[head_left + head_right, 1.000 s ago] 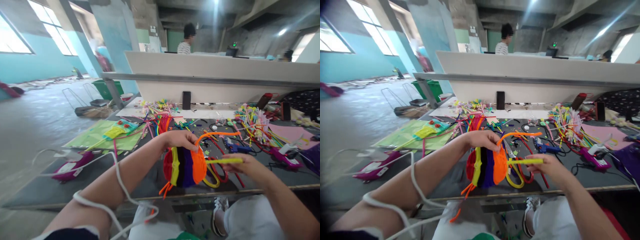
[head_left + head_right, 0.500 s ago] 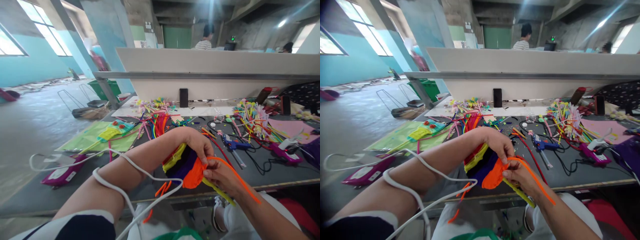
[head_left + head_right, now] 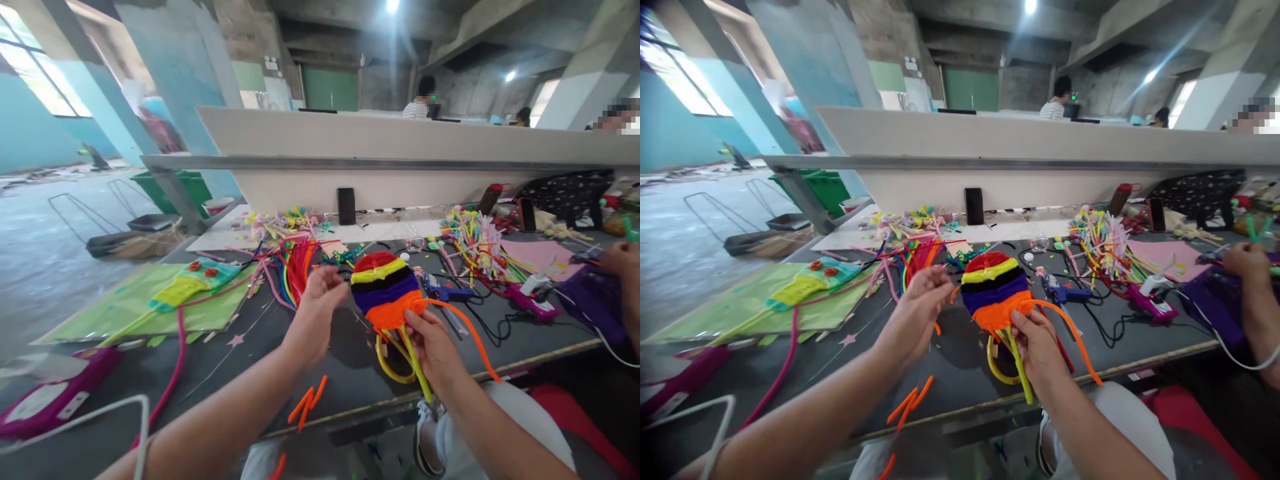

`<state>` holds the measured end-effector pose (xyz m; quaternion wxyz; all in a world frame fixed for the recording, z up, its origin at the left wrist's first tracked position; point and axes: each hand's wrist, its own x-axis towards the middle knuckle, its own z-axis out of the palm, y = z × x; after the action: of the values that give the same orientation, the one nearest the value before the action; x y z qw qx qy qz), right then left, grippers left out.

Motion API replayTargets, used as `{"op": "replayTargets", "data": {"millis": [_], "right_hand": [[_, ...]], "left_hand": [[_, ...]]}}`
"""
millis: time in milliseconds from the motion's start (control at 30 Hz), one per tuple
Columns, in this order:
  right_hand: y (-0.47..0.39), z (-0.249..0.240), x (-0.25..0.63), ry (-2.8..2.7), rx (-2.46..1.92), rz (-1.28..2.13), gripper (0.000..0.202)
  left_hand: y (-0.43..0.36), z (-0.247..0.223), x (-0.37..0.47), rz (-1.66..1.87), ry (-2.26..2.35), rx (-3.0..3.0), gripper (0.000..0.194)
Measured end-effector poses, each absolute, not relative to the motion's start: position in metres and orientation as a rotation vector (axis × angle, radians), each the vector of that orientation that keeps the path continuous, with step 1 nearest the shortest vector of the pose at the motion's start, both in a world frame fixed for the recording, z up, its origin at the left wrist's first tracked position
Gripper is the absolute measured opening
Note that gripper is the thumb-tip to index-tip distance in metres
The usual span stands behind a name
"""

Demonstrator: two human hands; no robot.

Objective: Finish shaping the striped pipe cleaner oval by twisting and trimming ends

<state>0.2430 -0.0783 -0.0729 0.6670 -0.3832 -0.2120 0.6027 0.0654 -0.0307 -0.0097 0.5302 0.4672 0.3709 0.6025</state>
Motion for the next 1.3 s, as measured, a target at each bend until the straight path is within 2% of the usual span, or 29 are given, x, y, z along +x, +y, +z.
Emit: {"op": "replayTargets", "data": {"millis": [133, 200, 467, 900, 1133, 1300], "right_hand": [[-0.074, -0.068, 0.225, -0.481, -0.776, 1.285, 0.018], [-0.071, -0.067, 0.215, -0.469, -0.741, 1.25, 0.017], [-0.061, -0.062, 0.201, -0.436, -0.747, 1.188, 0.018], [-0.051, -0.086, 0.191, -0.375, -0.786, 1.318, 0.018], [-0.052, -0.08, 0.188, -0.444, -0.835, 1.331, 0.02], [-0.058, -0.08, 0.199, -0.76, -0.97, 1.062, 0.041]], "left_hand": [[-0.067, -0.04, 0.079, 0.999, 0.694, 0.832, 0.034], [-0.074, -0.045, 0.092, 0.916, 0.592, 0.814, 0.038], [-0.047, -0.057, 0.112, 1.086, 0.578, 0.828, 0.028], [-0.03, -0.073, 0.099, 1.002, 0.595, 0.749, 0.024], [-0.024, -0.079, 0.096, 1.008, 0.579, 0.751, 0.021], [-0.02, -0.081, 0.093, 1.031, 0.621, 0.769, 0.025]]}}
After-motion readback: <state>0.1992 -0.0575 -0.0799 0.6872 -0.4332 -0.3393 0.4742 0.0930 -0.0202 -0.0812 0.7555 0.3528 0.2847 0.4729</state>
